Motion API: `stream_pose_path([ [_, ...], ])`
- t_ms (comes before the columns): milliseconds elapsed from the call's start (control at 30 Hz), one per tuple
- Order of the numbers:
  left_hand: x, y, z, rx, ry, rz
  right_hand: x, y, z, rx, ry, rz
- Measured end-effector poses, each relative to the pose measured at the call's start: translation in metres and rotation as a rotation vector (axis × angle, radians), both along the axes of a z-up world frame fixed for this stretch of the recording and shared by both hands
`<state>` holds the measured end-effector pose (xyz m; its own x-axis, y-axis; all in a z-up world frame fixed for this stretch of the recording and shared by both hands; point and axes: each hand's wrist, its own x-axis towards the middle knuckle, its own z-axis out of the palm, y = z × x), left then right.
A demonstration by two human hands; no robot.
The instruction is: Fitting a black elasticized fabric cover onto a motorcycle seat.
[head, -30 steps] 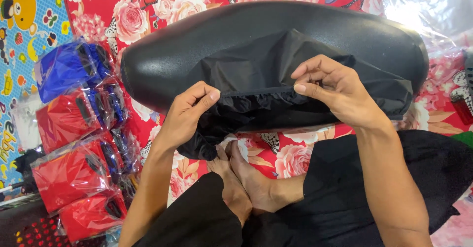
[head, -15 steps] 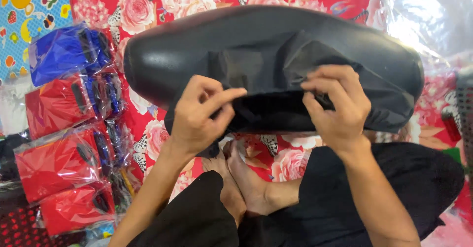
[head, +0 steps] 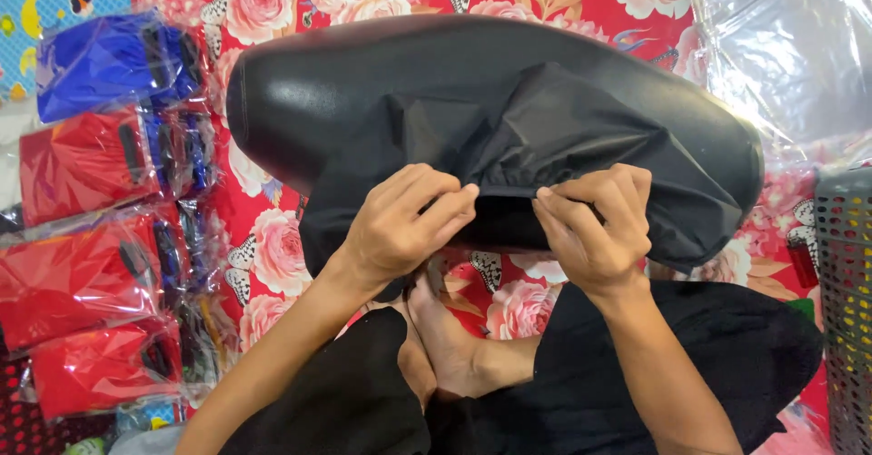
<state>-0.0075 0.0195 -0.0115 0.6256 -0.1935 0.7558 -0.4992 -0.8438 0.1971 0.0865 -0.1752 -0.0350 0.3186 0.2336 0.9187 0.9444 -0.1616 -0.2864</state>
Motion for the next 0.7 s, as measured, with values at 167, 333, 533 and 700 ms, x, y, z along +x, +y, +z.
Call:
stream_pose_path([
  [167, -0.002, 0.011, 0.002, 0.008, -0.018, 0.059, 0.011, -0.01, 0.007, -0.011, -0.047, -0.053],
  [333, -0.001, 0.02, 0.012, 0.049, -0.081, 0.088, 0.025, -0.017, 0.0, 0.039, -0.083, -0.038],
  [533, -0.006, 0.027, 0.012, 0.037, -0.113, 0.083, 0.026, -0.017, -0.009, 0.096, -0.109, -0.003],
  [700, -0.005, 0.03, 0.018, -0.014, -0.12, 0.064, 0.026, -0.02, -0.018, 0.075, -0.092, 0.021],
])
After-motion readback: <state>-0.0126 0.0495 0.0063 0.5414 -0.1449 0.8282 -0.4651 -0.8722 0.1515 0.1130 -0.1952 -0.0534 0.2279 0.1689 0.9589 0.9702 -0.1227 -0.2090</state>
